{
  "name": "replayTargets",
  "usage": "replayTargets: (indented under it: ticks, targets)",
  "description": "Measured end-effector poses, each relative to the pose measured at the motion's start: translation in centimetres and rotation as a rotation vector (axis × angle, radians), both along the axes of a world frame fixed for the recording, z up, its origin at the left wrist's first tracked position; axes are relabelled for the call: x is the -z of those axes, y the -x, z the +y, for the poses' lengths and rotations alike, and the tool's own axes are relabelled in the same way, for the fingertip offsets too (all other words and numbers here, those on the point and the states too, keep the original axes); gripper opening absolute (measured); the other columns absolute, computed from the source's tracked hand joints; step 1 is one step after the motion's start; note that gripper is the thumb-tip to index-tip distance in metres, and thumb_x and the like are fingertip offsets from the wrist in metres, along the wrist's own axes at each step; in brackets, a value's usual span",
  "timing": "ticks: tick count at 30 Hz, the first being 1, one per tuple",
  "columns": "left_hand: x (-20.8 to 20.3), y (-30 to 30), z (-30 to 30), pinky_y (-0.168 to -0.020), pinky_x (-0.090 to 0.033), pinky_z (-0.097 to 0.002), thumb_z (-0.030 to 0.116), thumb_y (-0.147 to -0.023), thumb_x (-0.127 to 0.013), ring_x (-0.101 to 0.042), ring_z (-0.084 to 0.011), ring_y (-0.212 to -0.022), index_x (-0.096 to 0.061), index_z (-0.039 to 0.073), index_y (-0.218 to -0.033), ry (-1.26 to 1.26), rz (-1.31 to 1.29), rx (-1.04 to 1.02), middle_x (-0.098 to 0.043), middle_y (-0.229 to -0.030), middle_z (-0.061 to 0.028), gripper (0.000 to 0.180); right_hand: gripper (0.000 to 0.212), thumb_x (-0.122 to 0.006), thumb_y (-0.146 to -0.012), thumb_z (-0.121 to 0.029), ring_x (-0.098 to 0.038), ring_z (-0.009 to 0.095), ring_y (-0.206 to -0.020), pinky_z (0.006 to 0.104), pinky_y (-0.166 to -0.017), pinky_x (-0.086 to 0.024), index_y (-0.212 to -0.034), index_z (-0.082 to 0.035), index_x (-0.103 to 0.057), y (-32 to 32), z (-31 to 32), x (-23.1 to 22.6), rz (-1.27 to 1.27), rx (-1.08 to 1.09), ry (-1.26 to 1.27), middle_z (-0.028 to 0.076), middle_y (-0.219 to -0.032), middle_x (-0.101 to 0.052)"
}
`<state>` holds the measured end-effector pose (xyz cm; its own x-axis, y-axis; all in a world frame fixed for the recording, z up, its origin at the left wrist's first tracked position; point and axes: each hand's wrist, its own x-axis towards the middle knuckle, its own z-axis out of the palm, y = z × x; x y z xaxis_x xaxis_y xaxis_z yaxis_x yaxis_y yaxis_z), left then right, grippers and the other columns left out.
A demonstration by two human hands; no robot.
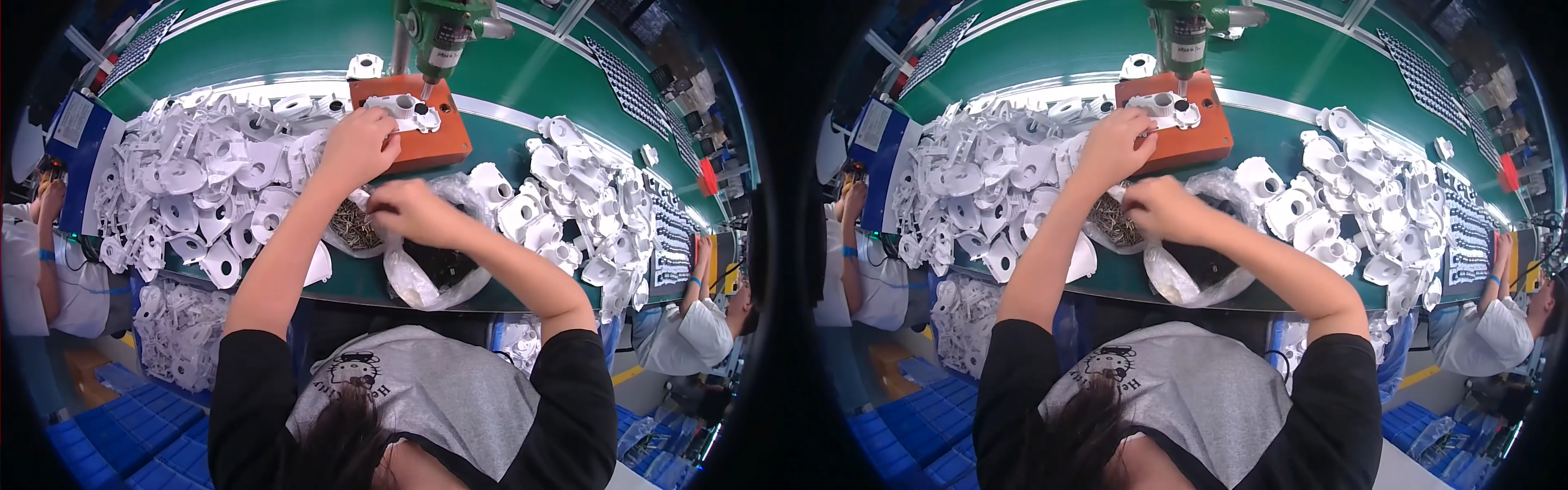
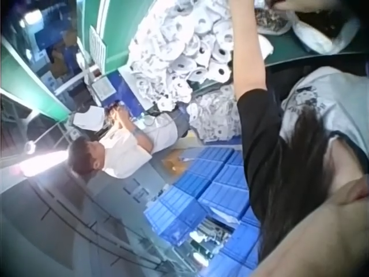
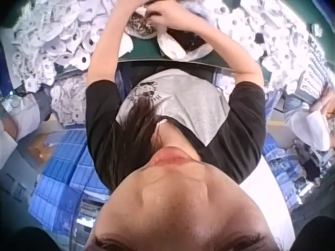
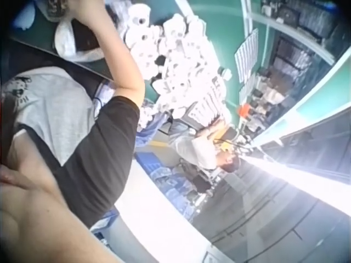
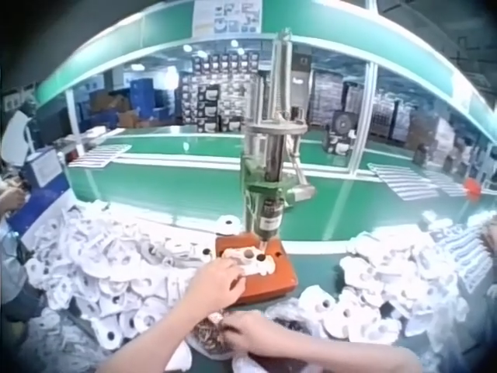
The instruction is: Manually assembling small plastic housings with internal components using a lever-operated press machine.
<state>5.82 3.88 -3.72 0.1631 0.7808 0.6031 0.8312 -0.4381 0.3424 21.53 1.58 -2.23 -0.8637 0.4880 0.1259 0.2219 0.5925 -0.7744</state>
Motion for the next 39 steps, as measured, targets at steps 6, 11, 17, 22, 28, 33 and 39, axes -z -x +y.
replayTargets:
  ticks: [6, 11, 17, 22, 28, 33, 39]
  targets:
    - [-0.5, -0.1, -0.2, -0.071, -0.048, -0.038, 0.013, -0.071, -0.06, -0.057, -0.0267, -0.079, -0.061, 0.004, -0.075, 0.029, 0.016, -0.006, -0.059, -0.082, -0.0076, 0.01, 0.017, -0.062, -0.079, -0.008, -0.057, 0.008, -0.067, 0.0222, -0.061, -0.046, -0.091, 0.003, -0.063, -4.1, 7.9, -2.9, 0.058, 0.525, 0.166, 0.006, -0.076, -0.064]
    - [-0.6, -0.6, -0.1, -0.071, -0.048, -0.0374, 0.012, -0.071, -0.06, -0.057, -0.0268, -0.078, -0.06, 0.004, -0.075, 0.019, -0.005, 0.005, -0.058, -0.081, -0.0078, 0.01, 0.017, -0.063, -0.077, -0.008, -0.056, 0.008, -0.066, 0.0231, -0.062, -0.045, -0.088, 0.005, -0.062, -3.0, 12.8, 0.4, 0.245, 0.611, 0.083, 0.005, -0.075, -0.063]
    - [-0.6, -0.5, -0.1, -0.076, -0.047, -0.0382, 0.014, -0.074, -0.061, -0.057, -0.0293, -0.087, -0.062, 0.002, -0.085, 0.095, 0.018, 0.007, -0.06, -0.093, -0.0113, 0.017, 0.012, -0.064, -0.075, -0.007, -0.054, 0.007, -0.064, 0.0231, -0.059, -0.044, -0.082, 0.003, -0.062, -2.4, 12.5, 0.7, 0.259, 0.631, 0.004, 0.003, -0.071, -0.061]
    - [-0.3, -0.5, 0.1, -0.072, -0.047, -0.0388, 0.011, -0.071, -0.06, -0.056, -0.0296, -0.081, -0.059, 0.002, -0.08, 0.002, -0.019, 0.024, -0.058, -0.086, -0.011, 0.012, 0.019, -0.064, -0.072, -0.013, -0.057, 0.013, -0.063, 0.0285, -0.06, -0.047, -0.082, 0.004, -0.061, -1.3, 12.2, 1.3, 0.294, 0.647, -0.095, 0.009, -0.068, -0.06]
    - [-0.8, -0.7, -0.3, -0.079, -0.046, -0.0383, 0.009, -0.072, -0.062, -0.057, -0.0307, -0.089, -0.061, 0.001, -0.088, 0.084, 0.012, 0.018, -0.06, -0.097, -0.0137, 0.017, 0.022, -0.066, -0.07, -0.012, -0.058, 0.029, -0.088, 0.0346, -0.078, -0.048, -0.086, 0.002, -0.063, -2.7, 11.9, 1.9, 0.323, 0.493, -0.315, 0.014, -0.091, -0.06]
    - [-0.9, -1.0, -0.3, -0.079, -0.046, -0.0388, 0.01, -0.073, -0.061, -0.057, -0.0311, -0.091, -0.06, 0.001, -0.089, 0.086, 0.04, 0.02, -0.06, -0.099, -0.0137, 0.019, 0.018, -0.062, -0.073, -0.009, -0.053, 0.033, -0.092, 0.0401, -0.085, -0.043, -0.091, -0.006, -0.066, -3.7, 11.0, 2.2, 0.309, 0.379, -0.648, 0.012, -0.108, -0.055]
    - [-0.8, -0.3, -0.3, -0.074, -0.046, -0.041, 0.012, -0.072, -0.061, -0.056, -0.0319, -0.084, -0.059, 0.002, -0.083, 0.053, 0.044, 0.028, -0.058, -0.09, -0.0134, 0.015, 0.03, -0.06, -0.077, -0.02, -0.049, 0.033, -0.104, 0.0436, -0.087, -0.04, -0.104, -0.008, -0.062, -4.0, 9.1, 0.9, 0.065, 0.41, -0.819, 0.012, -0.118, -0.052]
